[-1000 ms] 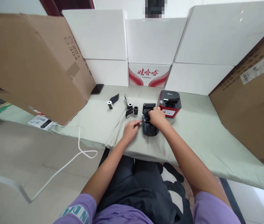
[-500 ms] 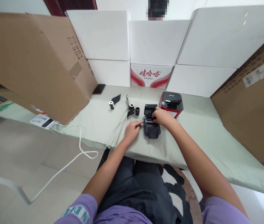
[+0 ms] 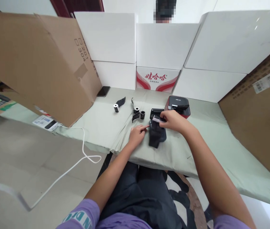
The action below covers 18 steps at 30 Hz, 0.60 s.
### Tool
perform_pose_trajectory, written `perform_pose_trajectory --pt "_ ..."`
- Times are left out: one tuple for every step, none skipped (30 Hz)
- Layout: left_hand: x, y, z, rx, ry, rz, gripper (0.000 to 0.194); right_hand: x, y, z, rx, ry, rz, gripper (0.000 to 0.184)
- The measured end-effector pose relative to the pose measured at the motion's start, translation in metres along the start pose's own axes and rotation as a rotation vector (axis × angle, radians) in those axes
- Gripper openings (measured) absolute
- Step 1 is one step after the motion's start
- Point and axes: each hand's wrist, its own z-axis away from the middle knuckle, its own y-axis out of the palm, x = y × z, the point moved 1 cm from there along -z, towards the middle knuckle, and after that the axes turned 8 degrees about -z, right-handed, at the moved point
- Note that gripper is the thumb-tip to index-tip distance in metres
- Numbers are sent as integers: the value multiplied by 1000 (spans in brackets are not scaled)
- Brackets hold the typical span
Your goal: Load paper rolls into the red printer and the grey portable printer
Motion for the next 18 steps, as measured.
perform_pose_trajectory --pt "-1 0 0 2 -8 -13 49 5 -8 4 -49 -7 -61 12" --pt "-1 -1 0 4 -17 -27 47 12 -15 6 -98 -11 -127 14" --pt "-1 -1 0 5 -24 -37 46 20 -20 7 -139 -11 -198 16" --pt "-1 -1 0 8 -27 -40 46 28 -24 6 -166 -9 -273 17" --pt "-1 -1 0 10 -26 -36 46 36 -25 3 -181 -7 -348 17" --pt "-1 -1 0 14 -20 -28 48 45 -23 -1 -188 -7 -417 17" --pt "0 0 0 16 -13 -21 49 54 -19 -7 -191 -11 -475 17" --pt "0 1 -1 19 -6 -22 50 62 -13 -14 -192 -21 -518 19" --pt "1 2 -2 19 -7 -32 50 70 -5 -21 -190 -38 -547 21" --pt "2 3 -3 21 -8 -48 49 78 5 -27 -186 -58 -563 23" --pt "2 4 -3 25 -11 -68 47 85 17 -34 -176 -80 -568 25" --pt "3 6 -4 28 -20 -93 44 92 29 -39 -161 -101 -569 27" --pt "3 7 -5 26 -33 -118 42 98 40 -44 -148 -123 -569 29" --pt "4 8 -6 15 -43 -138 42 103 52 -48 -134 -146 -575 31" --pt "4 10 -6 -7 -50 -151 43 109 62 -51 -123 -166 -585 35" --pt "5 11 -7 -32 -51 -156 46 113 71 -54 -116 -185 -594 40" --pt "6 13 -8 -53 -46 -159 49 118 78 -57 -113 -203 -601 44" --pt "7 15 -8 -68 -37 -149 51 121 83 -59 -115 -216 -602 48"
